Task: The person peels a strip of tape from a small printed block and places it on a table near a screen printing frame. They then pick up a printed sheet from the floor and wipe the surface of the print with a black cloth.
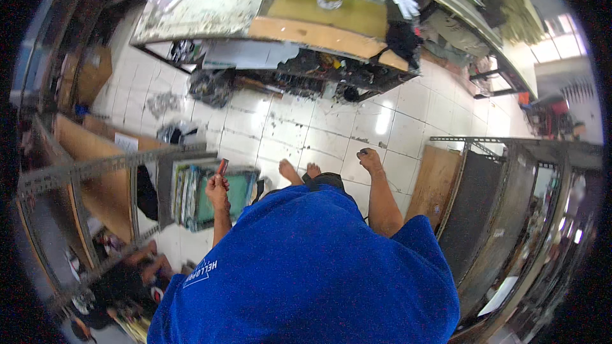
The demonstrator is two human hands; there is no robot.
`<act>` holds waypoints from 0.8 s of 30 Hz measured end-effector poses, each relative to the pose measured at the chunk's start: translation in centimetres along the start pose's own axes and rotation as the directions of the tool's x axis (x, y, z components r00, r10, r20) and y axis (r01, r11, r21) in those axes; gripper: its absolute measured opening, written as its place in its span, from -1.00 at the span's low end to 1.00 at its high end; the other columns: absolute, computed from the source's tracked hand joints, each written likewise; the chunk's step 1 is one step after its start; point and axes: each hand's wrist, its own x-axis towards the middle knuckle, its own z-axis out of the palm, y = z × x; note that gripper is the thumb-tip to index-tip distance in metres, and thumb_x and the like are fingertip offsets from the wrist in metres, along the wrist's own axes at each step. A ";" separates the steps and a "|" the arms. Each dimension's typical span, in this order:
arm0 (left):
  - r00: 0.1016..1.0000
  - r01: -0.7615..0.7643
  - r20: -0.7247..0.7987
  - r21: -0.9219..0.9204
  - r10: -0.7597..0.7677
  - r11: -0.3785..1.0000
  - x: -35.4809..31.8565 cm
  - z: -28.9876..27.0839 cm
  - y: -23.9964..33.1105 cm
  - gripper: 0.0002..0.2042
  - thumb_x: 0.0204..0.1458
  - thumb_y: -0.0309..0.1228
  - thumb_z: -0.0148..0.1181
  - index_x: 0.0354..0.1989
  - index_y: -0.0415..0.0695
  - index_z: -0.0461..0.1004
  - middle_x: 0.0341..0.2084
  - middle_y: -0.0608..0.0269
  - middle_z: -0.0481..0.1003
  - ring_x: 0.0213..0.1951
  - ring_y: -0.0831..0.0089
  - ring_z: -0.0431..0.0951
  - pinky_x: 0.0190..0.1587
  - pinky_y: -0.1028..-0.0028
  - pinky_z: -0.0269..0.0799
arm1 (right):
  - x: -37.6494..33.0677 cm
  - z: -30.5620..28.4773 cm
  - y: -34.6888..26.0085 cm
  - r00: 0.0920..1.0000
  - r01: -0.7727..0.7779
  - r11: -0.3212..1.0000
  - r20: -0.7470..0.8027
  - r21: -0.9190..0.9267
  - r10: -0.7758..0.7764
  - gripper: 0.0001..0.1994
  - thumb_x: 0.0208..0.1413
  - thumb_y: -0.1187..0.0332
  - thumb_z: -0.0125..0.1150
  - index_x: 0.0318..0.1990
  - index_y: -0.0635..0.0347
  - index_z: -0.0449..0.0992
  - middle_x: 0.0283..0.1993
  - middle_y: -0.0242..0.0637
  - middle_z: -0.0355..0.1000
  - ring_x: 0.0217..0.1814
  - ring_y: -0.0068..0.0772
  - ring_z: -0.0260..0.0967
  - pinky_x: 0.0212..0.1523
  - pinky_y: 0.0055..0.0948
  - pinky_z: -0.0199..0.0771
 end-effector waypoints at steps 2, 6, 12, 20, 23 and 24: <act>0.996 -0.057 0.061 -0.040 0.060 0.998 3.0 2.3 2.6 -0.82 0.25 -0.32 0.18 -0.28 -0.18 0.46 -0.54 0.31 0.51 -0.56 0.61 0.43 -0.53 0.60 0.32 | 0.5 -0.7 -1.6 0.992 0.089 0.989 -0.080 -0.114 -0.098 -0.63 0.07 0.30 0.27 -0.05 0.43 0.57 -0.32 -0.12 0.59 -0.36 -0.36 0.56 -0.35 -0.39 0.54; 0.984 -0.123 0.117 -0.100 0.135 0.987 8.3 5.0 7.1 -0.83 0.27 -0.33 0.14 -0.25 -0.18 0.45 -0.51 0.30 0.50 -0.54 0.61 0.43 -0.52 0.61 0.32 | 0.2 -2.8 -7.7 0.896 0.294 0.955 -0.355 0.029 -0.265 -0.74 0.09 0.40 0.23 -0.13 0.41 0.61 -0.39 -0.08 0.59 -0.44 -0.34 0.55 -0.33 -0.37 0.52; 0.976 -0.154 0.132 -0.141 0.173 0.978 10.9 12.1 12.9 -0.85 0.29 -0.34 0.10 -0.25 -0.15 0.42 -0.51 0.30 0.48 -0.54 0.60 0.42 -0.51 0.61 0.33 | 2.4 -13.4 -16.9 0.582 0.337 0.941 -0.777 -0.038 -0.240 -0.74 0.07 0.30 0.32 -0.15 0.28 0.63 -0.24 -0.01 0.60 -0.20 0.03 0.56 -0.13 -0.17 0.52; 0.979 -0.124 0.142 -0.165 0.148 0.978 10.1 20.6 15.3 -0.83 0.30 -0.28 0.10 -0.23 -0.13 0.41 -0.49 0.33 0.47 -0.51 0.60 0.42 -0.43 0.59 0.37 | 10.9 -24.1 -22.7 0.690 0.009 0.935 -0.674 -0.354 -0.262 -0.57 -0.07 0.12 0.43 -0.10 0.21 0.61 -0.17 0.01 0.56 -0.07 0.18 0.52 -0.03 -0.03 0.51; 0.981 -0.163 0.085 -0.123 0.174 0.979 9.4 22.6 16.6 -0.81 0.31 -0.27 0.10 -0.23 -0.13 0.41 -0.49 0.33 0.47 -0.51 0.60 0.42 -0.44 0.60 0.36 | 7.5 -26.7 -29.6 0.877 0.000 0.945 -0.455 -0.327 -0.157 -0.51 -0.11 0.08 0.46 -0.05 0.16 0.61 -0.14 -0.05 0.57 -0.05 0.15 0.53 -0.02 -0.05 0.52; 0.981 -0.159 0.092 -0.128 0.171 0.979 9.3 23.8 17.1 -0.81 0.31 -0.27 0.10 -0.23 -0.14 0.41 -0.49 0.32 0.46 -0.51 0.60 0.42 -0.44 0.60 0.35 | 8.3 -27.0 -29.4 0.751 0.086 0.967 -0.622 -0.242 -0.222 -0.61 -0.08 0.13 0.44 -0.11 0.13 0.63 -0.19 -0.07 0.58 -0.09 0.11 0.54 -0.05 -0.06 0.51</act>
